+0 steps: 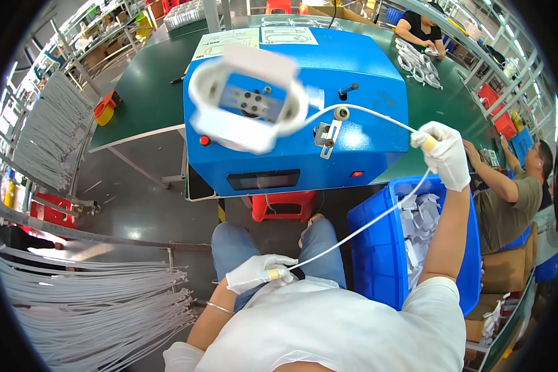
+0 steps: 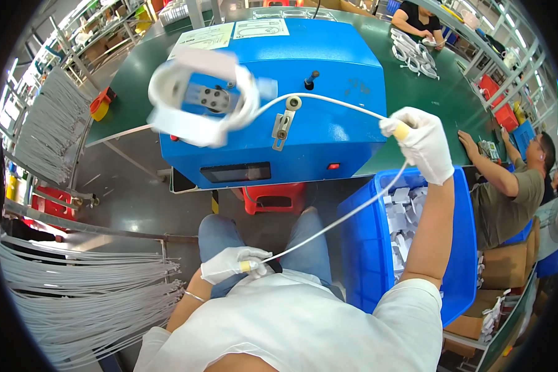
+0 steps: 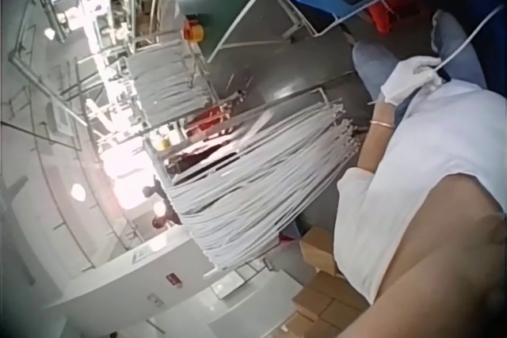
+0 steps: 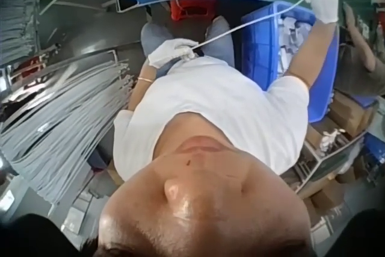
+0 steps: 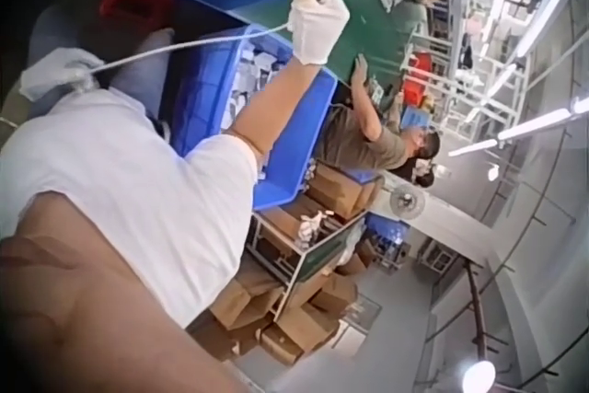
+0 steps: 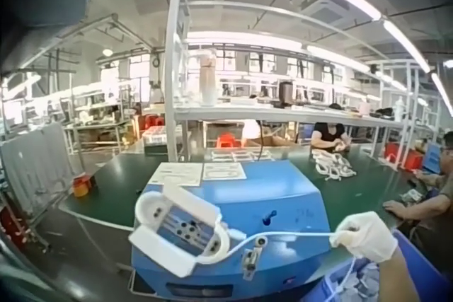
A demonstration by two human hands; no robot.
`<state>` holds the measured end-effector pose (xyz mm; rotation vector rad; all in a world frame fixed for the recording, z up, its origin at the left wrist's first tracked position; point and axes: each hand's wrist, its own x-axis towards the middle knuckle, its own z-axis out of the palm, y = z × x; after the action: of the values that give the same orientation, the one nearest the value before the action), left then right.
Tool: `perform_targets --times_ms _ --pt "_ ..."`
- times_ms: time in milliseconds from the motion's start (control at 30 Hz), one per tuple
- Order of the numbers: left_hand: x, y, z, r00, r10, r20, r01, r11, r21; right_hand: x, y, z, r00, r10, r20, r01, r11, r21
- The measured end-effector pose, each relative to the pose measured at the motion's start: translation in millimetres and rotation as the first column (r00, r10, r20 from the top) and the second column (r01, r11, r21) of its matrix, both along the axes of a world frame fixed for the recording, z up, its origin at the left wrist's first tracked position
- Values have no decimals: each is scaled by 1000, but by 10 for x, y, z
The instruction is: Assembling and processing electrical cables using a machine at a factory workstation.
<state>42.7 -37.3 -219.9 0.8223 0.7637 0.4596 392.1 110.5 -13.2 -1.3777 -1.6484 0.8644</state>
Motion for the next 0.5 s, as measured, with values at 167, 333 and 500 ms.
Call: perform_targets --times_ms 167,333,500 --pt "-2 -21 -142 971 -8 -240 46 988 151 -405 47 78 997 71 -37 -73 995 -63" --pt "-121 -112 -347 952 81 -297 -17 977 213 -517 36 71 988 115 -98 -125 988 -95" --pt "-132 -133 -441 925 75 -372 47 949 310 -470 9 24 994 53 -98 -62 994 -94"
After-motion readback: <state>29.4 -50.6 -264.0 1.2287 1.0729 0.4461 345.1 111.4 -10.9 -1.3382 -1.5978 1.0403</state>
